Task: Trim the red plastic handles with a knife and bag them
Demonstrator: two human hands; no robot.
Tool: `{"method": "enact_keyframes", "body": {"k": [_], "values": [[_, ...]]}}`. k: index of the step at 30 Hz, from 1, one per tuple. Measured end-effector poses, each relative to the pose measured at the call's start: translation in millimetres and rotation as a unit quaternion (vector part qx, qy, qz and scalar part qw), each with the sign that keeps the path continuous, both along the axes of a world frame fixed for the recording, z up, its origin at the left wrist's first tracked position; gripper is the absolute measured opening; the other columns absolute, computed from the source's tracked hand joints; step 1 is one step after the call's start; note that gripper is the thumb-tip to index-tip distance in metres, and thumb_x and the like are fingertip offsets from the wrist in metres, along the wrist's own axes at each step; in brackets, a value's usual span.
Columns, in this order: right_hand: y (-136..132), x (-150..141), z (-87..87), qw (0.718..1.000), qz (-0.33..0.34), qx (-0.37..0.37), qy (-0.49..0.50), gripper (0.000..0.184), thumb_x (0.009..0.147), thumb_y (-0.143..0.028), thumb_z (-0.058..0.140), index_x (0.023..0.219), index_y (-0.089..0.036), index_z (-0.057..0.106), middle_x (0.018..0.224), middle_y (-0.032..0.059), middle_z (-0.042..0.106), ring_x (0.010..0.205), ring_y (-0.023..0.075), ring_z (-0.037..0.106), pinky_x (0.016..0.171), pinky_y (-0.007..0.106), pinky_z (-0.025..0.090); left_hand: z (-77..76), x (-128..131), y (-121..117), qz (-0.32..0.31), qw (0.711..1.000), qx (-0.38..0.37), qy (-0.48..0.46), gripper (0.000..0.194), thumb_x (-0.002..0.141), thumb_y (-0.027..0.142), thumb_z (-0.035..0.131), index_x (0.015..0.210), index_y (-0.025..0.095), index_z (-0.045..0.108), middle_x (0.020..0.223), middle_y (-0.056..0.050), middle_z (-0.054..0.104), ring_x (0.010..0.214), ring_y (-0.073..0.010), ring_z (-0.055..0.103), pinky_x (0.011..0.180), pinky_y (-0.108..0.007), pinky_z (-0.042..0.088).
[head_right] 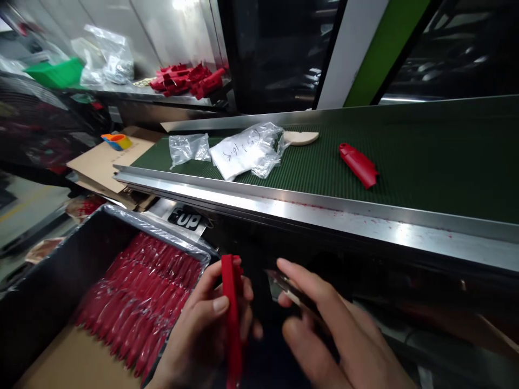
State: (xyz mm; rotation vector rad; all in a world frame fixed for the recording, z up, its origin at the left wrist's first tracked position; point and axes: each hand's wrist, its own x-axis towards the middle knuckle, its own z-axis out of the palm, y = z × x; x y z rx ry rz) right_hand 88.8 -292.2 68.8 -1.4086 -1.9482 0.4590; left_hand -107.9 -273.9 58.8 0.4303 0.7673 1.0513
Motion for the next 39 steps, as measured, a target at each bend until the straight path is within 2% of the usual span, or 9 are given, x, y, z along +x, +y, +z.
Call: {"method": "enact_keyframes", "body": {"k": [3,5,7,11,14,16,20,30,39], "values": [[16,5,10.9,0.998,0.039,0.038,-0.024,0.039,0.095,-0.026,0.053,0.134,-0.027,0.055,0.108,0.0028,0.07,0.091,0.0141,0.07,0.07,0.016,0.057,2.2,-3,-6,-0.03,0.999,-0.008,-0.016,0.036,0.081,0.027,0.063,0.117,0.026,0.059,0.089,-0.001,0.065,0.053,-0.0083,0.055,0.049,-0.023,0.05],[23,3,19.0,0.992,0.102,0.066,-0.037,0.046,0.093,-0.011,0.049,0.137,-0.024,0.052,0.11,0.0049,0.067,0.094,0.0123,0.067,0.075,0.017,0.056,5.6,-4,-9,-0.034,0.999,-0.021,-0.015,0.038,0.081,0.025,0.062,0.119,0.026,0.06,0.09,-0.002,0.065,0.053,-0.0078,0.054,0.046,-0.02,0.046],[27,1,24.2,0.982,0.132,0.105,-0.086,0.052,0.09,-0.003,0.044,0.138,-0.021,0.052,0.109,0.006,0.067,0.093,0.0115,0.065,0.075,0.019,0.055,9.7,-5,-11,-0.035,0.999,-0.024,-0.016,0.039,0.081,0.024,0.061,0.12,0.026,0.061,0.091,-0.003,0.065,0.053,-0.0077,0.055,0.046,-0.019,0.044],[29,0,24.5,0.968,0.116,0.145,-0.166,0.05,0.09,-0.007,0.047,0.137,-0.021,0.054,0.114,0.0077,0.066,0.095,0.0162,0.063,0.072,0.026,0.054,16.4,-5,-12,-0.039,0.999,-0.019,-0.015,0.038,0.082,0.024,0.064,0.119,0.028,0.063,0.091,-0.003,0.066,0.055,-0.0074,0.056,0.048,-0.017,0.043],[26,1,21.9,0.962,0.139,0.145,-0.186,0.057,0.088,-0.006,0.048,0.142,-0.023,0.049,0.122,0.0062,0.064,0.102,0.0184,0.061,0.076,0.029,0.053,19.0,-5,-13,-0.042,0.999,-0.028,-0.013,0.038,0.081,0.026,0.066,0.119,0.029,0.064,0.091,-0.003,0.067,0.056,-0.0069,0.056,0.05,-0.017,0.045],[23,0,21.5,0.963,0.133,0.148,-0.183,0.058,0.087,-0.004,0.046,0.14,-0.025,0.05,0.125,0.004,0.064,0.104,0.0192,0.06,0.078,0.031,0.052,19.8,-5,-13,-0.043,0.998,-0.036,-0.012,0.039,0.08,0.027,0.068,0.119,0.03,0.064,0.091,-0.003,0.067,0.055,-0.007,0.056,0.05,-0.017,0.045],[18,-6,23.8,0.974,0.084,0.155,-0.143,0.049,0.088,-0.004,0.047,0.131,-0.026,0.057,0.125,0.0033,0.064,0.108,0.0224,0.058,0.084,0.038,0.046,19.7,-6,-14,-0.05,0.998,-0.04,-0.004,0.041,0.078,0.031,0.071,0.119,0.03,0.064,0.09,-0.003,0.067,0.054,-0.0071,0.055,0.048,-0.017,0.044],[16,-8,24.9,0.976,0.087,0.151,-0.131,0.046,0.089,-0.005,0.046,0.129,-0.025,0.058,0.124,0.0038,0.064,0.109,0.0232,0.056,0.086,0.038,0.042,20.5,-5,-15,-0.051,0.998,-0.047,0.001,0.042,0.075,0.035,0.073,0.117,0.032,0.066,0.087,-0.002,0.067,0.053,-0.0071,0.053,0.046,-0.016,0.043],[16,-9,26.3,0.972,0.088,0.17,-0.139,0.043,0.09,-0.005,0.048,0.127,-0.021,0.059,0.123,0.0052,0.064,0.106,0.023,0.057,0.084,0.039,0.044,23.2,-6,-17,-0.045,0.997,-0.059,0.023,0.043,0.073,0.036,0.075,0.116,0.031,0.066,0.086,-0.003,0.066,0.054,-0.0086,0.054,0.047,-0.018,0.043]]}}
